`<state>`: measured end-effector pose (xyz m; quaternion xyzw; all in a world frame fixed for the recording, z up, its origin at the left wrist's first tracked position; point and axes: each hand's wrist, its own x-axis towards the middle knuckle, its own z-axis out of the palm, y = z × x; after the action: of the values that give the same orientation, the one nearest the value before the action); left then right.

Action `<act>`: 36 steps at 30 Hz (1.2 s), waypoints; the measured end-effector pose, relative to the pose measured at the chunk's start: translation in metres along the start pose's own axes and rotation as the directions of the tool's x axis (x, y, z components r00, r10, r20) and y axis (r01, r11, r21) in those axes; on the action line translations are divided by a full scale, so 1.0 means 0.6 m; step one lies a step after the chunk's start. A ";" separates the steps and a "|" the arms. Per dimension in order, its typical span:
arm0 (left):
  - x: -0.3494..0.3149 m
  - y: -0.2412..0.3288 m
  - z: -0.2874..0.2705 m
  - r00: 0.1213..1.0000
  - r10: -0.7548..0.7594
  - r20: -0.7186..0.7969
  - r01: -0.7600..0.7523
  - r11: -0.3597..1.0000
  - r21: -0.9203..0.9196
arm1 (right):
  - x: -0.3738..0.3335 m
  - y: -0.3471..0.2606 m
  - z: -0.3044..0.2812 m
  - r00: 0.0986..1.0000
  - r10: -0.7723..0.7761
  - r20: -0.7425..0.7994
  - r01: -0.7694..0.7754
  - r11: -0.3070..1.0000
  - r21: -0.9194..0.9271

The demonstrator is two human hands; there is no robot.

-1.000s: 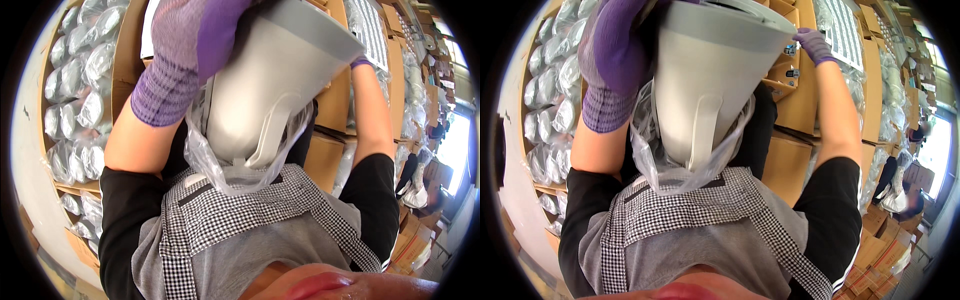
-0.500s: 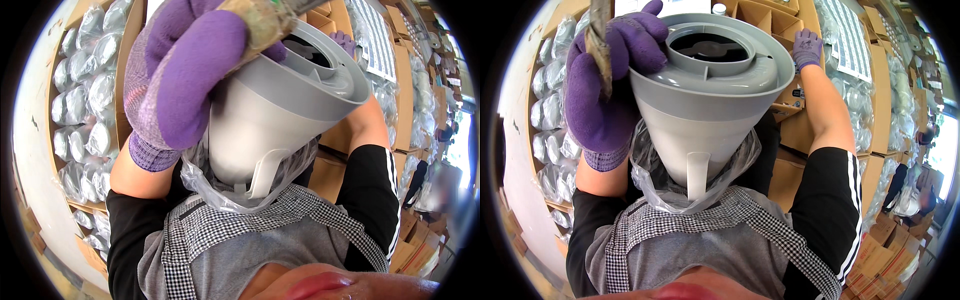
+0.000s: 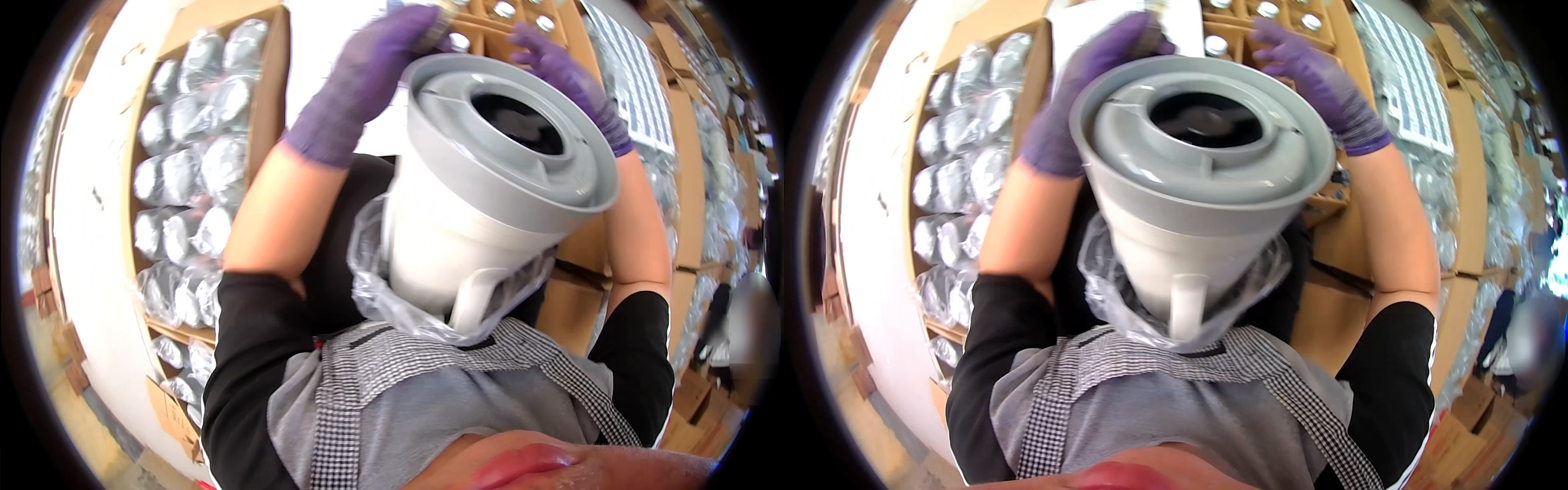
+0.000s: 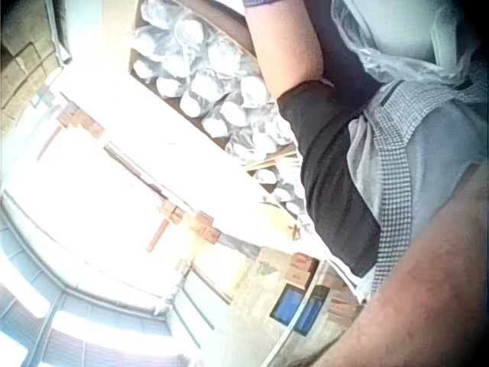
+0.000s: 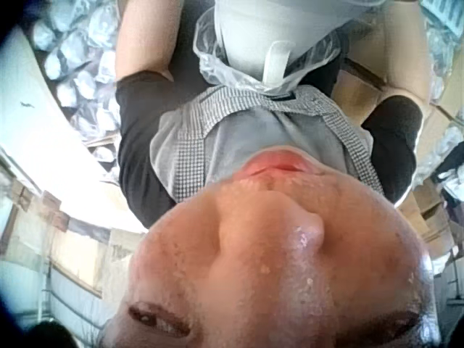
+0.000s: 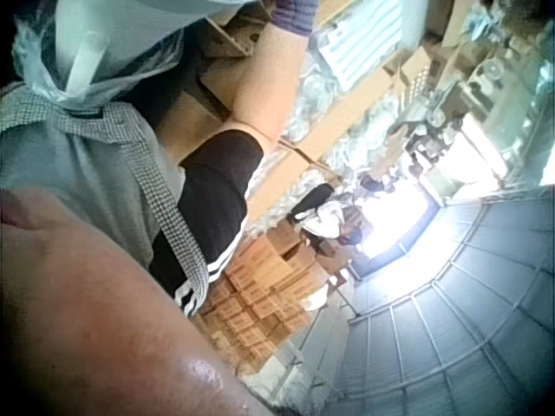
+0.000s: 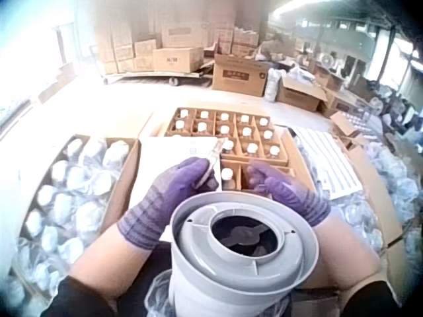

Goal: The person removes a cylindrical appliance from a plastic bag, fits a metal bowl and a grey lid onto it, and peels several stickers from a sheet to apply them to the side of the unit.

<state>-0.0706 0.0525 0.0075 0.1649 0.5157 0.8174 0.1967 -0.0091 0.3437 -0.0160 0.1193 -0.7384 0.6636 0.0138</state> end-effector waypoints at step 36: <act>0.248 0.095 -0.206 0.800 -0.599 -0.007 0.013 0.005 1.000 | 0.253 0.144 0.064 0.915 0.330 -0.232 -0.297 0.940 0.166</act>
<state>-0.2665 0.0072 0.0183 0.3048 0.8877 0.1259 0.3214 -0.1683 0.2898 -0.0780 -0.0872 -0.6959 0.7128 -0.0051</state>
